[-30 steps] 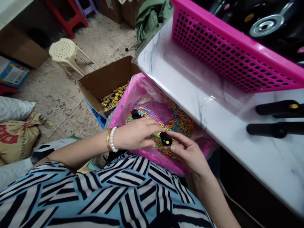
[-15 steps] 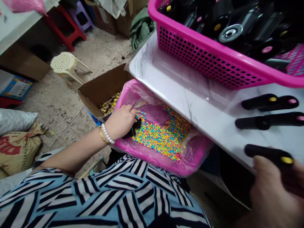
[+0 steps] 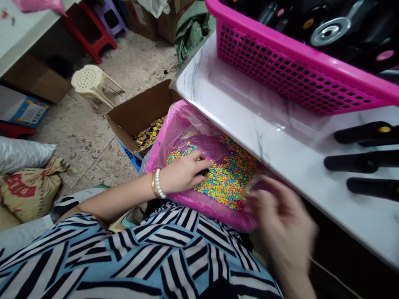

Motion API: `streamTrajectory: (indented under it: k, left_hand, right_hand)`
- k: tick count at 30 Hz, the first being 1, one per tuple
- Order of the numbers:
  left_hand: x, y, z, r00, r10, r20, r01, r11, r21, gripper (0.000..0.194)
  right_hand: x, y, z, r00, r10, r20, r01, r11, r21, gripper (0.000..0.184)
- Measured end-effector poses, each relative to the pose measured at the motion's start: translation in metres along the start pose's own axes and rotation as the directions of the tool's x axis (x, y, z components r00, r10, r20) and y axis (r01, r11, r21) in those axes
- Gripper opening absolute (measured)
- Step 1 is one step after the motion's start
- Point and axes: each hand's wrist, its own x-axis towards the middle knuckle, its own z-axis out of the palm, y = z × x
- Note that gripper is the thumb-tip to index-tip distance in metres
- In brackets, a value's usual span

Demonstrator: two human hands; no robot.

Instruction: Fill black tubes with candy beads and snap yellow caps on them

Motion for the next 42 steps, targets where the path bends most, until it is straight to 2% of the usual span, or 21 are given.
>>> streamTrajectory:
  k: [2, 3, 7, 9, 11, 13, 16, 19, 20, 22, 24, 25, 26, 27, 28, 31, 32, 33, 36, 38, 42]
  left_hand:
    - [0.0, 0.007, 0.004, 0.998, 0.045, -0.032, -0.046, 0.998, -0.044, 0.035]
    - [0.0, 0.008, 0.004, 0.997, 0.045, -0.062, -0.048, 0.997, -0.052, 0.035]
    - [-0.011, -0.007, -0.014, 0.965, -0.097, -0.244, 0.072, 0.991, -0.109, 0.037]
    - [-0.018, -0.016, -0.023, 0.942, -0.217, -0.254, 0.159, 0.96, -0.232, 0.045]
    - [-0.024, -0.019, -0.026, 0.933, -0.291, -0.214, 0.21, 0.919, -0.332, 0.051]
    - [-0.027, -0.017, -0.022, 0.94, -0.283, -0.193, 0.208, 0.919, -0.333, 0.049]
    - [-0.028, -0.01, -0.009, 0.979, -0.176, -0.102, 0.147, 0.958, -0.247, 0.043]
    - [-0.026, -0.004, 0.006, 0.995, -0.061, 0.079, 0.072, 0.986, -0.148, 0.043]
    - [-0.025, -0.002, 0.01, 0.991, -0.049, 0.128, 0.061, 0.994, -0.092, 0.042]
    - [-0.022, 0.0, 0.016, 0.977, -0.084, 0.195, 0.081, 0.996, 0.028, 0.038]
    - [-0.018, 0.001, 0.018, 0.96, -0.164, 0.227, 0.144, 0.984, 0.1, 0.032]
    - [-0.016, 0.002, 0.017, 0.952, -0.202, 0.229, 0.18, 0.977, 0.112, 0.031]
    - [-0.014, 0.002, 0.016, 0.947, -0.234, 0.221, 0.213, 0.97, 0.114, 0.032]
    - [-0.013, 0.001, 0.015, 0.944, -0.256, 0.206, 0.238, 0.965, 0.11, 0.034]
    - [-0.012, 0.001, 0.014, 0.945, -0.268, 0.188, 0.252, 0.962, 0.1, 0.037]
    - [-0.011, 0.0, 0.011, 0.956, -0.247, 0.158, 0.242, 0.969, 0.052, 0.043]
    - [-0.011, 0.0, 0.01, 0.958, -0.234, 0.163, 0.23, 0.972, 0.042, 0.044]
    - [-0.011, 0.0, 0.01, 0.958, -0.226, 0.177, 0.222, 0.974, 0.046, 0.044]
    - [-0.011, 0.002, 0.012, 0.94, -0.264, 0.218, 0.239, 0.962, 0.131, 0.043]
    - [-0.01, 0.004, 0.013, 0.928, -0.313, 0.205, 0.272, 0.941, 0.203, 0.042]
    - [-0.007, 0.005, 0.014, 0.919, -0.381, 0.102, 0.334, 0.89, 0.309, 0.039]
  right_hand:
    - [0.009, -0.013, 0.03, 0.96, 0.056, 0.274, -0.049, 0.998, -0.032, 0.05]
    - [0.016, -0.016, 0.04, 0.94, 0.048, 0.337, -0.026, 0.997, -0.069, 0.046]
    - [0.043, -0.014, 0.06, 0.947, -0.115, 0.301, 0.173, 0.97, -0.173, 0.038]
    - [0.053, -0.016, 0.068, 0.932, -0.144, 0.333, 0.234, 0.94, -0.249, 0.037]
    - [0.059, -0.021, 0.077, 0.893, -0.159, 0.421, 0.317, 0.887, -0.336, 0.033]
    - [0.058, -0.025, 0.081, 0.845, -0.179, 0.503, 0.4, 0.837, -0.374, 0.026]
    - [0.048, -0.022, 0.072, 0.777, -0.194, 0.599, 0.492, 0.78, -0.386, 0.019]
    - [0.039, -0.011, 0.048, 0.755, -0.324, 0.57, 0.605, 0.68, -0.415, 0.027]
    - [0.038, -0.008, 0.04, 0.727, -0.398, 0.56, 0.658, 0.637, -0.401, 0.03]
    - [0.04, -0.002, 0.029, 0.587, -0.52, 0.62, 0.793, 0.523, -0.312, 0.04]
    - [0.042, 0.002, 0.025, 0.398, -0.547, 0.736, 0.894, 0.412, -0.177, 0.046]
    - [0.042, 0.005, 0.025, 0.333, -0.533, 0.778, 0.916, 0.379, -0.133, 0.047]
    - [0.043, 0.007, 0.028, 0.303, -0.515, 0.801, 0.924, 0.366, -0.115, 0.047]
    - [0.043, 0.01, 0.031, 0.318, -0.502, 0.805, 0.918, 0.376, -0.128, 0.046]
    - [0.042, 0.012, 0.034, 0.37, -0.489, 0.79, 0.895, 0.417, -0.161, 0.046]
    - [0.043, 0.017, 0.045, 0.624, -0.393, 0.675, 0.701, 0.663, -0.262, 0.053]
    - [0.044, 0.017, 0.047, 0.684, -0.352, 0.639, 0.627, 0.732, -0.268, 0.054]
    - [0.045, 0.018, 0.049, 0.713, -0.328, 0.62, 0.579, 0.774, -0.257, 0.053]
    - [0.047, 0.018, 0.048, 0.673, -0.367, 0.643, 0.604, 0.774, -0.19, 0.046]
    - [0.047, 0.017, 0.045, 0.634, -0.395, 0.665, 0.661, 0.723, -0.2, 0.047]
    - [0.045, 0.017, 0.047, 0.62, -0.501, 0.605, 0.754, 0.594, -0.281, 0.051]
